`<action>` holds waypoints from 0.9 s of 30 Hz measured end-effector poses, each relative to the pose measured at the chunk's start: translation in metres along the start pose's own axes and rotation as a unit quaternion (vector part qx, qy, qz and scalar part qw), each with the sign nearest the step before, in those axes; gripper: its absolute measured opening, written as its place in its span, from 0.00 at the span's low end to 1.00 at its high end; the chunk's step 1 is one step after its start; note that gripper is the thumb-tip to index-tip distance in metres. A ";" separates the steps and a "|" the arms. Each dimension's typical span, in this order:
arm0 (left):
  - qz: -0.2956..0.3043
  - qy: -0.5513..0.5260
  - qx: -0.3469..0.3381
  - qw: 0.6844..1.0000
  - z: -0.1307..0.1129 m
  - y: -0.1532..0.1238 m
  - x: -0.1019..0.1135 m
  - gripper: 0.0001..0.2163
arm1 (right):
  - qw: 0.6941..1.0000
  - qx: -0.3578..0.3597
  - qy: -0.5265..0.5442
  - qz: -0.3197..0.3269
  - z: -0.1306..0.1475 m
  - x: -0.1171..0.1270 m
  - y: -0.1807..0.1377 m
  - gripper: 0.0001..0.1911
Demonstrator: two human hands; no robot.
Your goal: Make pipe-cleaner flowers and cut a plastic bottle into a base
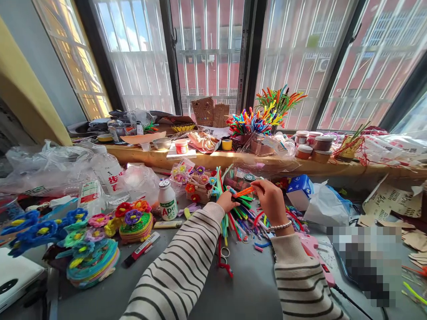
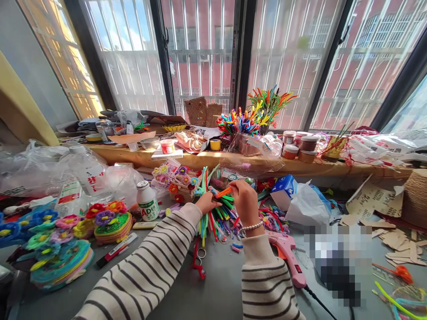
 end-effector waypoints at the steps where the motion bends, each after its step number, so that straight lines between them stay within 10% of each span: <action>1: -0.006 -0.003 -0.003 1.000 0.000 0.001 0.001 0.10 | 1.000 0.003 0.004 -0.020 0.007 0.013 0.001 0.09; 10: -0.090 -0.099 -0.079 0.988 -0.026 -0.009 0.034 0.05 | 0.951 -0.050 0.052 -0.300 0.035 0.144 -0.025 0.09; 20: -0.143 -0.122 -0.171 0.967 -0.087 -0.043 0.107 0.13 | 0.871 -0.089 0.208 -0.436 0.040 0.184 -0.055 0.06; 27: -0.117 -0.163 -0.182 0.963 -0.104 -0.091 0.127 0.11 | 0.912 -0.087 0.333 -0.222 0.046 0.160 -0.036 0.25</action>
Point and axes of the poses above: each hand's wrist, its own y-axis towards the middle knuckle, its own x-axis out of the back of the hand, z = x × y, the point moved 10 cm from there along y, towards the middle knuckle, and after that the axes turned 2 degrees about y, right-handed, at the moved point
